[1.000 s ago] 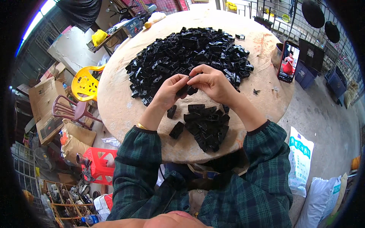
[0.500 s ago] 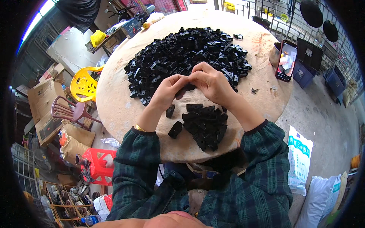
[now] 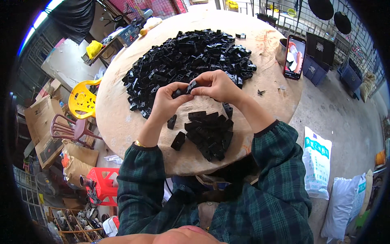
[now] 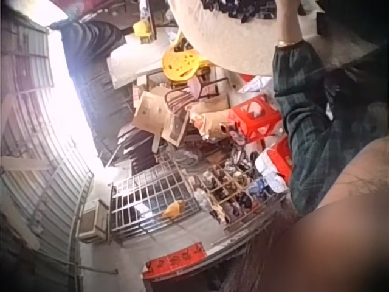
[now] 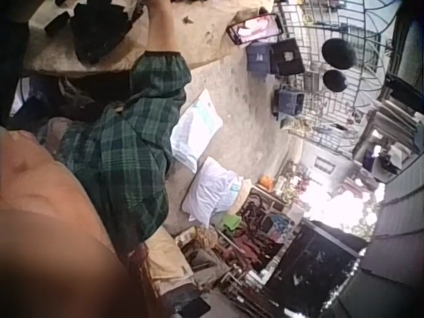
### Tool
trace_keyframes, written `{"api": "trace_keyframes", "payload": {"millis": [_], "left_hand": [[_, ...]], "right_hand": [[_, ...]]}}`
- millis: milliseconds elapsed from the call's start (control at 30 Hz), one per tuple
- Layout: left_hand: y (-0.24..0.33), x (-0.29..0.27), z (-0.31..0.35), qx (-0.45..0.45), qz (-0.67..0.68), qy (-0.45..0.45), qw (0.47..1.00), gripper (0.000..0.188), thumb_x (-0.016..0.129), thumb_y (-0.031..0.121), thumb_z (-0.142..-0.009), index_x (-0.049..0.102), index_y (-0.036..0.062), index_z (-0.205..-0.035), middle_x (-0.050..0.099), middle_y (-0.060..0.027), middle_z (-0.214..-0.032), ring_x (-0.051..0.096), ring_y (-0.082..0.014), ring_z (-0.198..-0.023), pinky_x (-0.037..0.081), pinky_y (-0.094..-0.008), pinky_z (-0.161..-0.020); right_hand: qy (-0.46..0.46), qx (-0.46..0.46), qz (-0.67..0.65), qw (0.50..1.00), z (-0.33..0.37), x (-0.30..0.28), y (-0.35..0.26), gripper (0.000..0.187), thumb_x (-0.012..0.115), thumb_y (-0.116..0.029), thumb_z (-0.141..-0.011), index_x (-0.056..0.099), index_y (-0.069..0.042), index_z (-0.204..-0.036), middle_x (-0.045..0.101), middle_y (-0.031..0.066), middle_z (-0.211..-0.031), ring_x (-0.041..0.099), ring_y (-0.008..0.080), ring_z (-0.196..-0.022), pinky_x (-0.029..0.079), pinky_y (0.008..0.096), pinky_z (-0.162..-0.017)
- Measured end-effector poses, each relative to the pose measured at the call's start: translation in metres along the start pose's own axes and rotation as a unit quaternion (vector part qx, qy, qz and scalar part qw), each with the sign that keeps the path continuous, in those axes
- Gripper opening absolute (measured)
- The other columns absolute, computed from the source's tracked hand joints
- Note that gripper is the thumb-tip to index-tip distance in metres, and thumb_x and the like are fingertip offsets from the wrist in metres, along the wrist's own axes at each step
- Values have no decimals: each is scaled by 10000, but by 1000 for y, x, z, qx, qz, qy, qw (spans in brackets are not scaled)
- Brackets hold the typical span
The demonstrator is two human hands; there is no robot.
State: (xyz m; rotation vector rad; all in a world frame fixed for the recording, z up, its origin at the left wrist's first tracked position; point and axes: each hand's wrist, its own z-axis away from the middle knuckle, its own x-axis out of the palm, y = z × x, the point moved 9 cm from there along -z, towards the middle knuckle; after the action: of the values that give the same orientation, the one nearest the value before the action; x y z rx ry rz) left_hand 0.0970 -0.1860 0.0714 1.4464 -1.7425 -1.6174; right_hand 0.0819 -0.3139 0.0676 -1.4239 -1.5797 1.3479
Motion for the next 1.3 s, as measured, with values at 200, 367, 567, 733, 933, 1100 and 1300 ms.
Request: {"api": "trace_keyframes", "payload": {"millis": [200,367,567,733,933,1100,1300], "left_hand": [[21,26,11,56,-125,-168,976,319,740,63,-697,654,27,-1003,612,-55,-897,578,-143,-812,470,-273,-744],[33,66,35,97,-213,-272,933,350,744,131,-705,653,71,-1037,543,-79,-880,554,-221,-853,458,-302,-767],[-29,8,6,-222,114,-31,968,342,493,171,-904,517,49,-1223,560,-5,-908,494,-90,-768,445,-263,-684],[-62,6,5,-259,345,29,902,339,423,55,-915,447,-6,-1247,571,-129,-1023,560,-193,-852,491,-324,-752],[-62,-14,-6,-158,418,85,891,391,557,51,-897,413,-53,-1245,584,-153,-1067,600,-218,-930,510,-316,-826],[-57,-41,-10,-115,439,166,876,210,562,63,-899,525,15,-1101,603,-113,-1014,626,-236,-904,551,-326,-753],[-64,-36,-10,-127,333,150,922,376,561,37,-881,443,-33,-1231,566,-139,-1009,637,-211,-826,554,-288,-704]], "right_hand": [[48,3,-36,998,-3,-33,-9,253,644,-252,-855,675,-7,-910,661,27,-798,593,79,-688,493,199,-626],[54,26,345,937,2,-65,2,268,705,-307,-770,686,-50,-844,652,65,-707,611,131,-629,484,257,-570],[-44,72,552,829,10,-12,11,284,721,-324,-680,673,-80,-817,655,96,-799,635,272,-808,507,376,-697],[51,-61,515,854,11,-6,0,228,642,-266,-714,664,-72,-832,639,109,-812,625,283,-831,507,389,-724],[194,-98,398,891,5,-42,-11,210,658,-157,-742,646,-16,-898,613,128,-825,617,250,-734,493,323,-658],[298,-95,416,854,7,-86,-7,257,639,-63,-758,615,-23,-1011,619,134,-940,604,285,-850,487,344,-751],[210,-172,466,842,-16,-50,-10,220,644,-57,-737,636,-44,-957,626,127,-1000,557,307,-1005,441,363,-890]]}}
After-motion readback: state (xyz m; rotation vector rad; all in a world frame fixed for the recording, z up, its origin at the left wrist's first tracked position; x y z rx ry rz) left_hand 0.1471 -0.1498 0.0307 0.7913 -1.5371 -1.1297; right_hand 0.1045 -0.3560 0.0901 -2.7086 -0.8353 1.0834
